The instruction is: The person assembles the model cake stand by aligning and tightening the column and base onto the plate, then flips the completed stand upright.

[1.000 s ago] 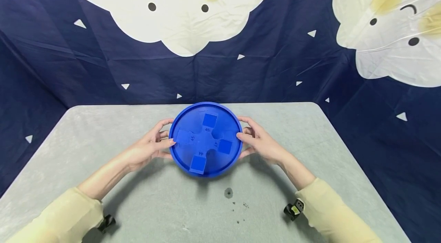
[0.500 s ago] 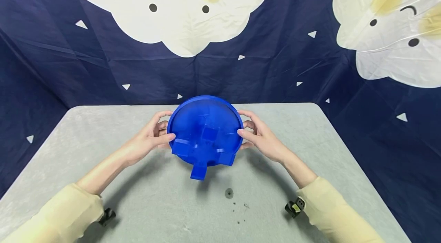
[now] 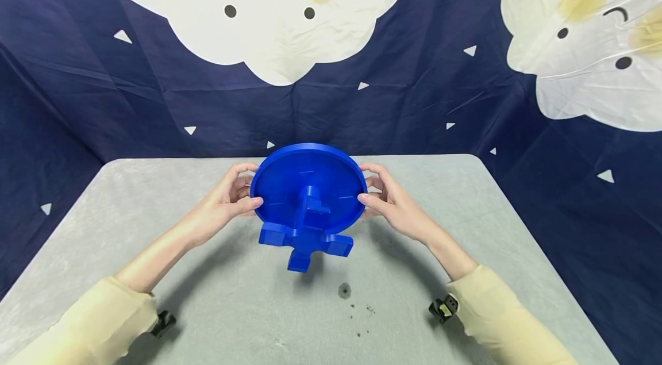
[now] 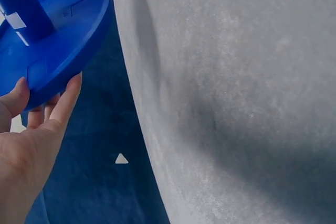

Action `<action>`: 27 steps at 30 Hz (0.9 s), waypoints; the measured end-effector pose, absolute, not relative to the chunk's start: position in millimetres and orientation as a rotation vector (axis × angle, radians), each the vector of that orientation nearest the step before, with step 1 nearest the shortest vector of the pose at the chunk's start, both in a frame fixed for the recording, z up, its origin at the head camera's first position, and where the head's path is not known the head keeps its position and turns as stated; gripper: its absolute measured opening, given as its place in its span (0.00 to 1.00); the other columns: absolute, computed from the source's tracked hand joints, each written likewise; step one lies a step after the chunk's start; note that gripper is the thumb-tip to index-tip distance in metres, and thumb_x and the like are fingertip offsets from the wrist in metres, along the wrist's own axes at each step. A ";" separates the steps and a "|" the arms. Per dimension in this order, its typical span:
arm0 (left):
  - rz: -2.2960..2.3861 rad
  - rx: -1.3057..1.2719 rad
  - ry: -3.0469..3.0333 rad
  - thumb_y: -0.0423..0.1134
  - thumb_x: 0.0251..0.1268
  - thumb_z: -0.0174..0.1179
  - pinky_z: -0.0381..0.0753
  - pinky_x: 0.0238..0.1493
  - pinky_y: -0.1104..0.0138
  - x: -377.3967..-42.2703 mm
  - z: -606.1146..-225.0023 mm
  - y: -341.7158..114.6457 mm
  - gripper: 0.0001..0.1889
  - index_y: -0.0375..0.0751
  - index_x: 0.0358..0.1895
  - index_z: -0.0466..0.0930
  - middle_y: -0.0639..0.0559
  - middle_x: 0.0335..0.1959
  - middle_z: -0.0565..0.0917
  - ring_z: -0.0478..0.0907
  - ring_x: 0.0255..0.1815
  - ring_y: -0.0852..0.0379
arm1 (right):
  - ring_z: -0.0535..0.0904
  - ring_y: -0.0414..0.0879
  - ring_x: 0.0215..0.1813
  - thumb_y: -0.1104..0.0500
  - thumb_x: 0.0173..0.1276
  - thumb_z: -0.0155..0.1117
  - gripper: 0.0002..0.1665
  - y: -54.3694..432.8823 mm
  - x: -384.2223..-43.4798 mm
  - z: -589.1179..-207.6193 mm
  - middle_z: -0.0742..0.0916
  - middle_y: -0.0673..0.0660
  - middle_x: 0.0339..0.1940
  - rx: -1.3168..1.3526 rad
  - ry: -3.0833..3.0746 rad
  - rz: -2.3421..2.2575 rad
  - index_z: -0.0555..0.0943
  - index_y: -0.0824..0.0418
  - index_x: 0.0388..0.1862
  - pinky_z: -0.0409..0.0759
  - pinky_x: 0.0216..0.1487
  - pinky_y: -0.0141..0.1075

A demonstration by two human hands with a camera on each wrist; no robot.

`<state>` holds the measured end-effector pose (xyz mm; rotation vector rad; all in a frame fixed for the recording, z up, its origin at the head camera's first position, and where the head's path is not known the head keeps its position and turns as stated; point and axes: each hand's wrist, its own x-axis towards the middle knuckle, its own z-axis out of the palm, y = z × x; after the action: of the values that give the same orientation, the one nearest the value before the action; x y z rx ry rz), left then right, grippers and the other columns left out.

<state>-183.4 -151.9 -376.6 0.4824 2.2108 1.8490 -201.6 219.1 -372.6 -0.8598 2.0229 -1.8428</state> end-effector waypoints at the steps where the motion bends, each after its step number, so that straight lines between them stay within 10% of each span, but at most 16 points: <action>1: 1.841 0.486 2.223 0.35 0.75 0.61 0.89 0.54 0.61 -183.4 -376.2 -151.9 0.28 0.56 0.71 0.61 0.44 0.63 0.76 0.80 0.55 0.56 | 0.88 0.52 0.56 0.70 0.80 0.51 0.30 219.3 -201.6 -372.1 0.81 0.59 0.61 -0.862 2.035 -1.838 0.60 0.51 0.75 0.89 0.50 0.57; 27: 1.921 0.541 2.244 0.30 0.69 0.64 0.83 0.55 0.69 -187.3 -378.3 -151.7 0.19 0.51 0.59 0.75 0.58 0.50 0.83 0.81 0.57 0.59 | 0.83 0.41 0.57 0.75 0.74 0.57 0.22 216.0 -201.9 -370.6 0.82 0.49 0.53 -0.984 2.216 -1.840 0.69 0.56 0.60 0.85 0.55 0.30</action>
<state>-187.3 -151.7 -378.3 0.5409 2.2437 1.9209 -201.9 216.0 -370.6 -0.9835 2.2158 -1.8400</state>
